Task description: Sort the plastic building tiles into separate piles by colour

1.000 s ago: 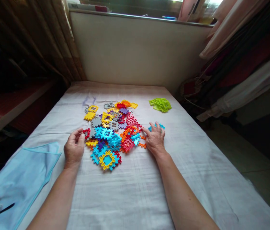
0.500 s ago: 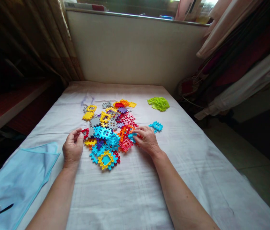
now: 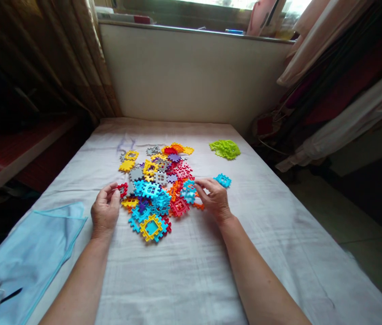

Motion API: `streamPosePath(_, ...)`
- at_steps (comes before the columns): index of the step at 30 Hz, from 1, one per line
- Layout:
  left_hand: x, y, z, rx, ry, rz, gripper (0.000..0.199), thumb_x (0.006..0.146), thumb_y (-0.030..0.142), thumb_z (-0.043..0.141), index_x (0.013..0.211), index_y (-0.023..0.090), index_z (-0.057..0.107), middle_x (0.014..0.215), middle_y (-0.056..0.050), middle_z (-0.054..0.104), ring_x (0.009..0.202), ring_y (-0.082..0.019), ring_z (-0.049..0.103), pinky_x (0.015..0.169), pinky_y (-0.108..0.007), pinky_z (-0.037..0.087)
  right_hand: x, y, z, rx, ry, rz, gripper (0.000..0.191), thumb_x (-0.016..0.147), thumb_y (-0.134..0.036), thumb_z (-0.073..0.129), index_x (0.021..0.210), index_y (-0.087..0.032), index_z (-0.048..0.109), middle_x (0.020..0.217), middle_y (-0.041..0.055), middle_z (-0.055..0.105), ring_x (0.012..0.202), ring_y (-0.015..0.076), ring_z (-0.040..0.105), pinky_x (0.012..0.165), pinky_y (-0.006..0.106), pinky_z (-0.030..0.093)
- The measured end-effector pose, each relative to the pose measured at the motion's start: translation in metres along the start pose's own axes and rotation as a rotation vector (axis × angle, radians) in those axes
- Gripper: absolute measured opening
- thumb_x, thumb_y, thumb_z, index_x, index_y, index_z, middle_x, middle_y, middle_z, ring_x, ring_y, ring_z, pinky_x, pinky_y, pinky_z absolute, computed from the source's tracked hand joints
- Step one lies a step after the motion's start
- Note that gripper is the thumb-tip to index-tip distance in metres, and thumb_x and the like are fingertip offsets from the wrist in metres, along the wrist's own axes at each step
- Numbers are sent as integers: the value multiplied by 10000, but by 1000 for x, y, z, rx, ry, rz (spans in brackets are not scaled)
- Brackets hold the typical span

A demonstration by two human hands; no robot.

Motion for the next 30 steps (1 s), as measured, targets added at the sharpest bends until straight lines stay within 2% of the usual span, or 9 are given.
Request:
streamPosePath(4,-1,-1,-1,10,0,5,359,840,383,586,1148,211,653,1079,-78,716,959,-193,696,931,-349,551,-6,60,-22,181,224,400,308,835,-436,595,968,-191,726,851,59,743,709,179,680,694,314,561)
streamPosePath(6,-1,1,-1,21,2,11,355,843,385,581,1144,212,656,1066,-74,718,959,-192,697,935,-347,548,-14,89,-23,312,292,592,426,763,-502,614,1016,-168,689,806,47,718,675,187,688,601,306,562)
streamPosePath(8,-2,3,-2,30,6,13,352,844,390,580,1137,213,661,1053,-71,721,953,-190,696,939,-347,546,-21,108,-19,413,322,713,491,690,-528,638,1019,-164,652,771,29,689,653,197,695,527,290,550)
streamPosePath(13,-2,6,-2,44,4,-24,390,828,436,587,1130,206,675,1032,-65,724,926,-193,688,952,-369,537,-26,119,-17,496,389,774,458,621,-490,661,958,-183,624,852,40,693,662,188,700,523,280,563)
streamPosePath(18,-2,5,-1,37,1,-43,409,831,445,578,1144,199,670,1056,-67,723,927,-190,685,948,-364,537,-26,115,-22,431,410,741,471,665,-478,632,1018,-167,653,1028,97,725,674,182,705,518,271,552)
streamPosePath(21,-1,3,-1,40,-5,-26,394,847,437,570,1150,205,667,1057,-66,722,939,-186,688,942,-349,541,-20,106,-20,348,303,652,416,707,-497,633,954,-169,705,902,76,744,603,166,673,561,288,552)
streamPosePath(24,-1,3,-1,49,-3,-12,382,853,426,567,1150,207,666,1036,-62,722,938,-186,689,939,-347,544,-11,85,-8,341,87,494,335,734,-499,651,847,-194,731,801,44,740,602,159,650,639,309,558)
streamPosePath(27,-1,4,-2,63,9,-10,368,851,419,571,1135,206,670,1021,-57,723,931,-187,690,934,-352,548,-7,56,7,326,-176,296,244,751,-442,687,838,-220,737,875,38,745,776,178,678,729,307,552)
streamPosePath(30,-1,3,-2,66,6,-8,363,851,413,571,1133,206,669,1029,-57,724,933,-188,692,929,-355,552,-9,32,17,238,-367,162,184,747,-341,723,894,-231,734,999,44,731,920,186,667,818,312,530)
Point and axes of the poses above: each hand's wrist, its own x-axis towards the middle knuckle, its own z-axis out of the palm, y = z × x, the point moved 8 cm from there along x, towards the middle knuckle
